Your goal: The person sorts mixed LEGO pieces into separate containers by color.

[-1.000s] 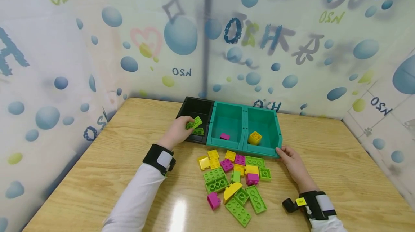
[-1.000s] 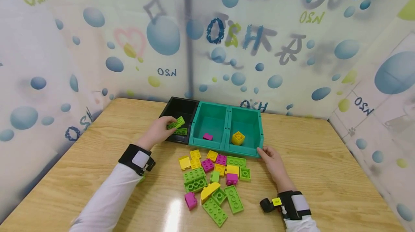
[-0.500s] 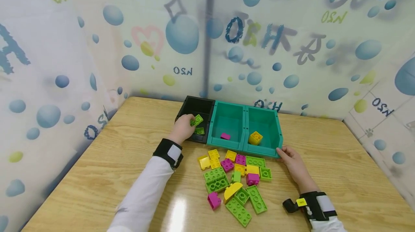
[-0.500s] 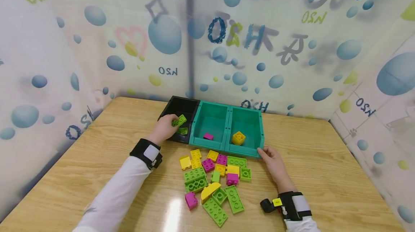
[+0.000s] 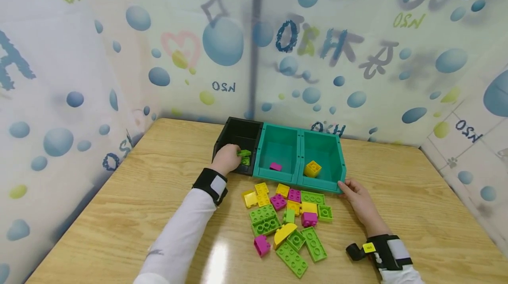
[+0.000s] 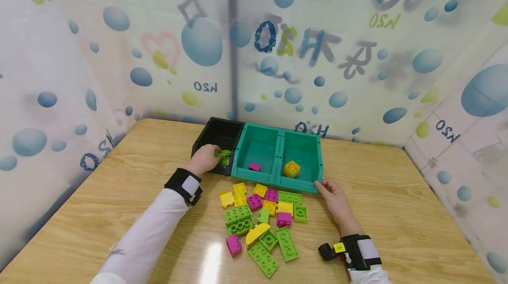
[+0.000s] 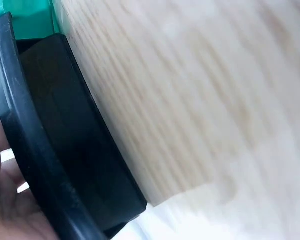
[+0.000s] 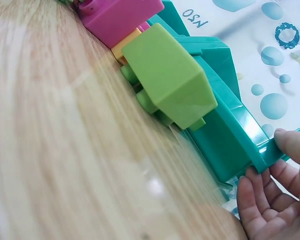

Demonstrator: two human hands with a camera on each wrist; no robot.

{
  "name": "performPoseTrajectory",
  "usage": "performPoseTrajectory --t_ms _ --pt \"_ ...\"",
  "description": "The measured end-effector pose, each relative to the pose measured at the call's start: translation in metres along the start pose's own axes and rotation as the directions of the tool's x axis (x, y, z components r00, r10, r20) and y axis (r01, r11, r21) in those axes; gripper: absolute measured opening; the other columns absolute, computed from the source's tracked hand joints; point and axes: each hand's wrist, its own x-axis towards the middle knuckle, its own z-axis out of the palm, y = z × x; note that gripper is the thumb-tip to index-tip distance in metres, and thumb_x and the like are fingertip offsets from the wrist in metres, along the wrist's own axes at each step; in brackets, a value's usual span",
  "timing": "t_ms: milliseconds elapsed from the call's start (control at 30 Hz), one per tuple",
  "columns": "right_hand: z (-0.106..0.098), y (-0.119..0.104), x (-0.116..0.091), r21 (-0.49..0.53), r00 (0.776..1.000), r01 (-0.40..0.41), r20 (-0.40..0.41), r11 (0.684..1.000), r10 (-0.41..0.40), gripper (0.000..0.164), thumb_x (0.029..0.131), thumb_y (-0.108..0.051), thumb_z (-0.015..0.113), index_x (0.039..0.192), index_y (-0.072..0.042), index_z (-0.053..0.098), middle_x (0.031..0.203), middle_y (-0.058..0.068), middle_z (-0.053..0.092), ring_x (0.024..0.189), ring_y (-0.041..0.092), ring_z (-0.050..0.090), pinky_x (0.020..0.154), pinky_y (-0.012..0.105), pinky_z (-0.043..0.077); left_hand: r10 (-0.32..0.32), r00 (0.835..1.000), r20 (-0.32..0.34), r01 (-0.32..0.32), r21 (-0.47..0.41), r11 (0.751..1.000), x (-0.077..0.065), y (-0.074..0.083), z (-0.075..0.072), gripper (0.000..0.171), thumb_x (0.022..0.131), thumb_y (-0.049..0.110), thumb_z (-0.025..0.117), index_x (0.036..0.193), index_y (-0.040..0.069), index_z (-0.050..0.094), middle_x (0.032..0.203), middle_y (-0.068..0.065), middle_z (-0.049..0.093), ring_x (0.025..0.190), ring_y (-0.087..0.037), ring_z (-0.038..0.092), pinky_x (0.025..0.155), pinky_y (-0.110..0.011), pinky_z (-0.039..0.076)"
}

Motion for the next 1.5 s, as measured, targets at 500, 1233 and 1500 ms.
performPoseTrajectory --t_ms 500,1233,1500 --pt "0.001 0.002 0.001 -0.004 1.0 0.014 0.001 1.0 -0.014 0.038 0.1 -0.032 0.047 0.106 0.005 0.051 0.088 -0.01 0.052 0.082 -0.001 0.051 0.075 0.017 0.046 0.045 0.996 0.077 -0.048 0.038 0.998 -0.006 0.003 -0.01 0.046 0.096 0.024 0.054 0.135 0.0 0.048 0.131 -0.022 0.051 0.118 -0.034 0.05 0.1 -0.045 0.041" --pt "0.0 0.002 0.002 -0.049 1.0 -0.003 0.003 0.999 0.003 0.044 0.099 -0.038 0.046 0.11 0.004 0.051 0.093 -0.007 0.052 0.084 0.003 0.051 0.076 0.017 0.045 0.13 0.976 -0.172 -0.165 -0.208 0.964 -0.051 0.0 -0.041 0.028 0.096 0.018 0.053 0.113 -0.003 0.061 0.116 -0.02 0.062 0.109 -0.033 0.058 0.091 -0.045 0.047" --pt "0.0 0.004 0.003 -0.027 1.0 0.006 0.004 1.0 -0.006 0.041 0.1 -0.036 0.046 0.108 0.004 0.051 0.091 -0.009 0.052 0.083 0.001 0.051 0.076 0.017 0.045 0.062 0.98 -0.188 -0.11 -0.255 0.961 -0.07 -0.005 -0.052 0.029 0.097 0.023 0.052 0.112 0.0 0.062 0.116 -0.018 0.063 0.107 -0.032 0.059 0.088 -0.045 0.048"
